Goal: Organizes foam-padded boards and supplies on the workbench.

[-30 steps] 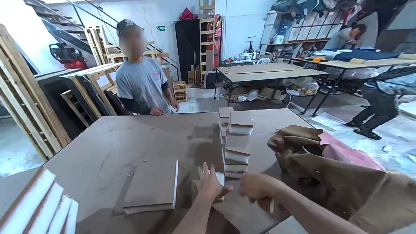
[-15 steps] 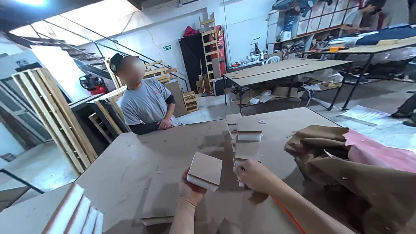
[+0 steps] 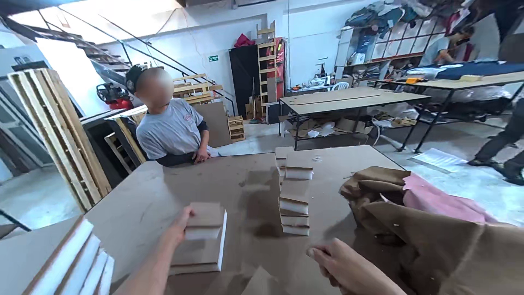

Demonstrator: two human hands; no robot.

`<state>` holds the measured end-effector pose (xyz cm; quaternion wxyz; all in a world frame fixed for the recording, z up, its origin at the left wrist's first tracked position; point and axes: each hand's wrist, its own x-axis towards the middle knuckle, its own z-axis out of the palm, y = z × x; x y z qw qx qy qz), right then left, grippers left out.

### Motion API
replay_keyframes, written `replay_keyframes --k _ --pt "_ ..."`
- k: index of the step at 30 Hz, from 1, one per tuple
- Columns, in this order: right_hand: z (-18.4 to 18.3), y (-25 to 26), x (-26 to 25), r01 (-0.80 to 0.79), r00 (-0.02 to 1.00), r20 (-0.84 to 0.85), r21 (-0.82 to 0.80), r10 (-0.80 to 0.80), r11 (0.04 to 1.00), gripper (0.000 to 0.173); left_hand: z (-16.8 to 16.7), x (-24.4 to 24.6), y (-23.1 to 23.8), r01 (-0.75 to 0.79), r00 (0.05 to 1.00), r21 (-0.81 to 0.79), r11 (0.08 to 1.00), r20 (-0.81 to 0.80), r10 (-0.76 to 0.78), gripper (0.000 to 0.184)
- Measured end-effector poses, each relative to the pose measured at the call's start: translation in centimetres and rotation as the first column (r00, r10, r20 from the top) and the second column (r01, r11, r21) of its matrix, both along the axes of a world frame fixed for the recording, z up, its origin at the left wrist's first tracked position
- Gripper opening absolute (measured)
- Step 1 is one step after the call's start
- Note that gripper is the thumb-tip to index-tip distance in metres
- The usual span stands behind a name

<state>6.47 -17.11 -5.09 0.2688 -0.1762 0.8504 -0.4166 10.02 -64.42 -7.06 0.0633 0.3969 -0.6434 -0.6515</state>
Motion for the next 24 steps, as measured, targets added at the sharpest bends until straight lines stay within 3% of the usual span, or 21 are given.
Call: replay_keyframes --k 2,3,5,6,8,10,13,17,21,24 --pt "-1.1 3.5 0.5 0.032 0.999 0.009 -0.02 -0.032 0.999 0.025 -2.6 0.5 -2.9 0.095 0.962 -0.229 0.969 0.272 -0.03 0.038" --pt "-1.3 5.0 0.5 0.07 0.998 -0.005 -0.03 -0.07 0.997 0.025 -3.1 -0.4 -3.4 0.165 0.923 -0.41 0.897 0.385 0.006 0.041" --pt "-0.8 7.0 0.2 0.215 0.971 -0.108 -0.006 -0.214 0.977 0.027 -1.9 -3.5 -1.1 0.262 0.917 -0.707 0.657 0.395 0.06 0.058" --pt "-0.2 7.2 -0.6 0.291 0.938 -0.202 0.015 -0.282 0.957 0.03 -0.5 -5.7 2.0 0.266 0.949 -0.769 0.582 0.315 -0.017 0.062" --pt "0.6 6.0 -3.3 0.348 0.893 -0.323 0.059 -0.312 0.936 0.037 2.2 -9.8 10.9 0.306 0.949 -0.717 0.626 0.181 -0.257 0.07" --pt "0.9 4.1 -4.6 0.321 0.919 -0.271 0.09 -0.287 0.943 0.041 4.0 -13.5 20.3 0.4 0.9 -0.655 0.641 0.15 -0.408 0.092" --pt "0.4 2.7 -4.1 0.246 0.966 -0.109 0.098 -0.235 0.964 0.037 3.4 -18.7 29.0 0.461 0.868 -0.708 0.535 0.236 -0.436 0.13" --pt "-1.6 3.2 -7.4 0.308 0.948 -0.105 0.062 -0.301 0.949 0.031 1.1 -21.9 32.0 0.47 0.878 -0.724 0.506 0.321 -0.355 0.153" --pt "-3.9 2.4 -9.6 0.226 0.974 -0.002 -0.009 -0.226 0.974 0.031 0.7 -21.4 30.6 0.405 0.904 -0.729 0.553 0.229 -0.361 0.148" --pt "-4.5 1.1 -12.2 0.343 0.938 -0.025 -0.058 -0.345 0.938 0.031 3.0 -20.8 28.9 0.34 0.917 -0.716 0.61 0.108 -0.384 0.142"
